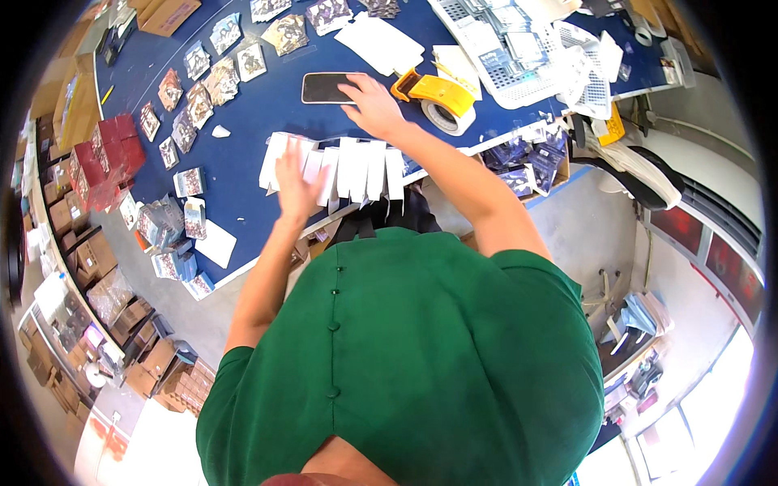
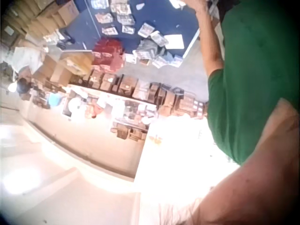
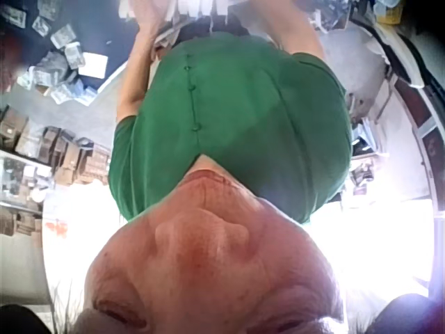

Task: The person folds white cardstock pieces into rectangular inserts, aligns them in a row on a table, and applies adhesive tape from a manual dispenser across the top of the stack.

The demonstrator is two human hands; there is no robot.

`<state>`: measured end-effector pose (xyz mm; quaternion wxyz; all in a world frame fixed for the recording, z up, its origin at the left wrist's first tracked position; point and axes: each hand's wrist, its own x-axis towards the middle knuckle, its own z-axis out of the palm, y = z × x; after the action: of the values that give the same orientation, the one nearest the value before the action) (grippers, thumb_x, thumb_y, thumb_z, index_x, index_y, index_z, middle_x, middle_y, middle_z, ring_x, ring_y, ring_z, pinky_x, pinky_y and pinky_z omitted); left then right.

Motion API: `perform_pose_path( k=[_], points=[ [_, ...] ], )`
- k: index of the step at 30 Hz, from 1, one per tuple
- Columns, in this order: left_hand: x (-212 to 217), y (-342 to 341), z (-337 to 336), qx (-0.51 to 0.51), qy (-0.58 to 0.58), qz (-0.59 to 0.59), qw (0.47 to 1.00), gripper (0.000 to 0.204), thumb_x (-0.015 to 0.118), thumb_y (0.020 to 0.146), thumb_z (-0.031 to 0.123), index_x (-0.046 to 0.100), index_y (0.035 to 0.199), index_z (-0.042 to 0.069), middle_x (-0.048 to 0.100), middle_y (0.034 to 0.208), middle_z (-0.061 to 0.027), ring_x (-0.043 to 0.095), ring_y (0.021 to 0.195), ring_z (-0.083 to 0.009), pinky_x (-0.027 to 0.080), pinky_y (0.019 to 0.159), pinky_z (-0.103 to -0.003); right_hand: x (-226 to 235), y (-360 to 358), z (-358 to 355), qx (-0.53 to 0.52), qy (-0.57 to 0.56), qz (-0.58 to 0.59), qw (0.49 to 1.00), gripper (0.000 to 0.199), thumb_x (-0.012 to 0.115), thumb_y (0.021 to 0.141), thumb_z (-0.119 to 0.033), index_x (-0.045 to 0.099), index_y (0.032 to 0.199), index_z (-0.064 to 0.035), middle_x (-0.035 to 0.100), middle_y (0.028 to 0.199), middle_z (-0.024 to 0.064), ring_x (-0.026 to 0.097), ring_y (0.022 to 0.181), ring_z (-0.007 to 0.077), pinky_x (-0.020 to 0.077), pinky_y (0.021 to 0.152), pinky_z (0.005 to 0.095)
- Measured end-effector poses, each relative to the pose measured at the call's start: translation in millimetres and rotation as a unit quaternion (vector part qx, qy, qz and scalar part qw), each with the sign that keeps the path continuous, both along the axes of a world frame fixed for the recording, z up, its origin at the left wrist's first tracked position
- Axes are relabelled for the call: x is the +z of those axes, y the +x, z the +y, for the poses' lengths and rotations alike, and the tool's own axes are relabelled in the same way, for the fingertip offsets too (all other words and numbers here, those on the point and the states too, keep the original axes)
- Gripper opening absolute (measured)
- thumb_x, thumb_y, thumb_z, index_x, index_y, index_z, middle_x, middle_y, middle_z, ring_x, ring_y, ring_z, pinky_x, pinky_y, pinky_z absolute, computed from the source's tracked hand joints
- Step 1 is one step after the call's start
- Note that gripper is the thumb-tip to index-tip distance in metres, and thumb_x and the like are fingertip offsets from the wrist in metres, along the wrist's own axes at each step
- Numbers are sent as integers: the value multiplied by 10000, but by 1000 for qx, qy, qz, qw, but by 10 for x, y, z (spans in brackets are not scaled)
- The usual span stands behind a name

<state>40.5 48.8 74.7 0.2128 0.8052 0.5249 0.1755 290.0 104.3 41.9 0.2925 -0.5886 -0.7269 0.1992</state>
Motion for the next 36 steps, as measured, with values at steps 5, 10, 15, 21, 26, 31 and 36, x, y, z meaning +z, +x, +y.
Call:
perform_pose_path(
  k=[5,10,15,21,26,31,36],
  points=[
    [-43,-600,482,72,-65,-57,994,924,812,779,329,320,1480,-17,312,1538,-251,339,1409,-403,276,1169,-429,-100,142,-1165,-253,-171,214,928,533,646,935,-293,503,1359,-3,583,1274,212,612,1104,315,501,910,364],
    [-334,-846,434,44,-245,-153,956,977,794,812,285,209,1521,-46,344,1532,-262,352,1429,-336,311,1143,-359,-366,-340,-1715,-310,-296,390,815,685,598,970,-318,335,1475,62,620,1304,201,589,1196,223,441,985,317],
    [-602,-987,55,169,-250,-269,915,927,786,819,295,264,1511,-32,457,1453,-258,508,1302,-322,392,1075,-364,-519,-652,-1570,-333,-232,365,838,596,587,966,-271,405,1456,16,628,1265,240,629,1154,286,469,964,350],
    [-484,-732,-295,295,-223,-245,896,1071,800,802,338,128,1529,-71,369,1479,-329,397,1377,-379,313,1133,-389,-531,-465,-1159,-323,-222,308,867,567,620,942,-251,462,1422,5,637,1241,245,639,1144,317,479,954,348],
    [-373,-832,-395,290,-274,-296,868,1125,818,779,343,89,1534,-63,319,1502,-328,349,1404,-390,290,1148,-412,-539,-323,-1186,-263,-233,364,863,523,617,953,-179,470,1412,22,650,1256,182,625,1129,201,468,966,310],
    [-154,-1006,-213,156,-117,28,980,1198,857,709,401,111,1539,-34,178,1562,-322,254,1445,-433,220,1161,-563,-420,-222,-1173,-213,-242,289,901,596,645,926,-200,433,1443,7,578,1346,214,581,1223,272,458,1003,341],
    [198,-1019,568,-171,-92,93,976,1117,875,661,397,260,1530,56,185,1601,-217,199,1480,-379,154,1198,-548,-184,-135,-1010,-175,-232,194,937,655,662,895,-252,420,1451,-6,514,1402,246,507,1299,367,408,1073,393]
  ],
)
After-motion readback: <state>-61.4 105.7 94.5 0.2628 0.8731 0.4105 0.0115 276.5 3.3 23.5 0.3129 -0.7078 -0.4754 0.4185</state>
